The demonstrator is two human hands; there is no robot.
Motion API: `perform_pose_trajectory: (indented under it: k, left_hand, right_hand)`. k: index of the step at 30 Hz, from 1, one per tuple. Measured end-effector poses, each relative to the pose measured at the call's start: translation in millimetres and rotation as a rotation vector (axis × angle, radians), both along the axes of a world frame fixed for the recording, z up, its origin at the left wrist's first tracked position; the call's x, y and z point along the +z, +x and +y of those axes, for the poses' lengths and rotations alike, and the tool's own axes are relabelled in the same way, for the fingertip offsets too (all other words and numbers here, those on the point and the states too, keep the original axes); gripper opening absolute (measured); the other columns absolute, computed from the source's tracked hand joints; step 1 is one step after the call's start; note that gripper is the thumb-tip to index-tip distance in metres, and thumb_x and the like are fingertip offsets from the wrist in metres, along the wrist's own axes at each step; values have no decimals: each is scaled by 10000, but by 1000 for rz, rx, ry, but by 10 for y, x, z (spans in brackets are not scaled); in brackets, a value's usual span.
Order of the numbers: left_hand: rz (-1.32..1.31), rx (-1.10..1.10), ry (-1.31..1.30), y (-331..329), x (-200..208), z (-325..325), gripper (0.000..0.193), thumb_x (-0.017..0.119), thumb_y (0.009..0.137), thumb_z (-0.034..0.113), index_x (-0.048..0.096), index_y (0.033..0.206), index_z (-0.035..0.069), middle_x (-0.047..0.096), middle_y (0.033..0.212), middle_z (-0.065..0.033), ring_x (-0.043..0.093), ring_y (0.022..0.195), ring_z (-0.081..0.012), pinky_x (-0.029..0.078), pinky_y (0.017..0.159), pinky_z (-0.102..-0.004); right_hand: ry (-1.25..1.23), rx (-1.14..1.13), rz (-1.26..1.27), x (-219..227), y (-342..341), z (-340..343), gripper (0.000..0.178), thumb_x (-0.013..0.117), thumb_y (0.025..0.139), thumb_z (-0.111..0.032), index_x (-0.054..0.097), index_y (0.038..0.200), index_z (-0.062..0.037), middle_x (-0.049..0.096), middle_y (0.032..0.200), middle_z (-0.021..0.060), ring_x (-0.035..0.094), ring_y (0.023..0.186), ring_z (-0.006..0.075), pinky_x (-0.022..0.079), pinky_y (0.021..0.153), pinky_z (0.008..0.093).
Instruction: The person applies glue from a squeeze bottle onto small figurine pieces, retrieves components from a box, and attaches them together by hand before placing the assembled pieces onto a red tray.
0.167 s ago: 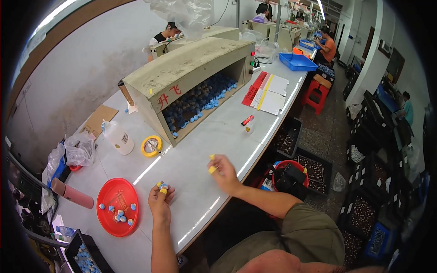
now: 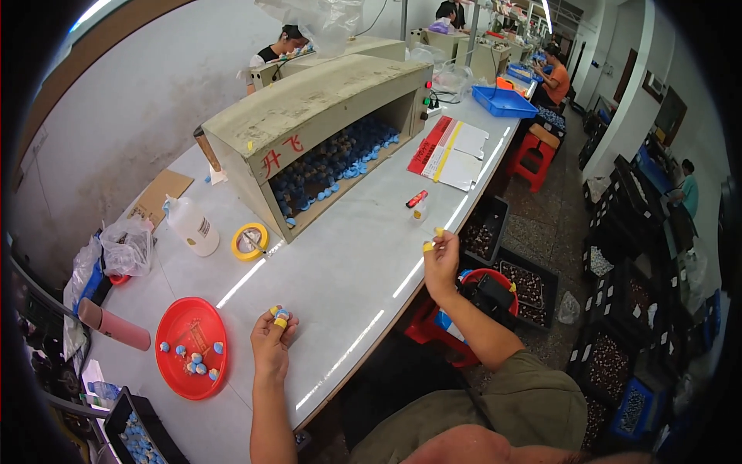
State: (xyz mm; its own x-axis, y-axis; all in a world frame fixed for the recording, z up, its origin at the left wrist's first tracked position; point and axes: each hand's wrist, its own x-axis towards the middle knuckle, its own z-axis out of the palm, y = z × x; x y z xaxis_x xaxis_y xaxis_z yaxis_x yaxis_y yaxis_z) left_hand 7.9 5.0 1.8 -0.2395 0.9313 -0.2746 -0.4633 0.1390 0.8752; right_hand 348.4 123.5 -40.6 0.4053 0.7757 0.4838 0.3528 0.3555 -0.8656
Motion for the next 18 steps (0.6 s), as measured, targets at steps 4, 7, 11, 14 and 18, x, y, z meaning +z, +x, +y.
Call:
perform_pose_trajectory:
  k: [4,7,11,14,18]
  left_hand:
    - [-29,-42,-68,29,31,-3,273,613,906,71,532,1153,-12,635,1000,-117,660,874,-180,559,718,-202]
    - [-34,-58,-103,24,47,-30,275,613,900,64,534,1151,-14,640,1026,-141,667,852,-178,562,704,-205]
    - [0,-104,-115,-9,44,-54,251,600,897,55,542,1132,-14,651,1015,-162,675,795,-170,578,665,-195]
    - [6,-88,-117,-27,19,-50,276,593,895,47,532,1154,-24,648,1028,-167,677,798,-187,574,677,-206]
    - [-44,-63,-129,-2,36,-22,299,576,894,30,517,1179,-36,642,1046,-173,676,814,-202,571,712,-220]
  right_hand:
    - [-127,-225,-375,35,393,379,509,720,752,-164,473,1177,-34,493,1120,129,497,1054,264,397,899,390]
    - [-223,-245,-569,100,350,630,589,735,731,-271,469,1203,-41,486,1189,145,454,1134,320,327,970,464]
    - [-407,-170,-579,144,222,889,474,713,739,-258,534,1125,-51,528,1155,131,455,1138,319,330,961,465]
    - [-336,-167,-578,89,121,891,358,690,764,-215,560,1054,-50,568,1074,136,490,1087,317,356,935,441]
    - [-142,140,-253,29,-225,789,314,690,787,-165,548,1021,-12,623,915,145,602,855,298,469,770,369]
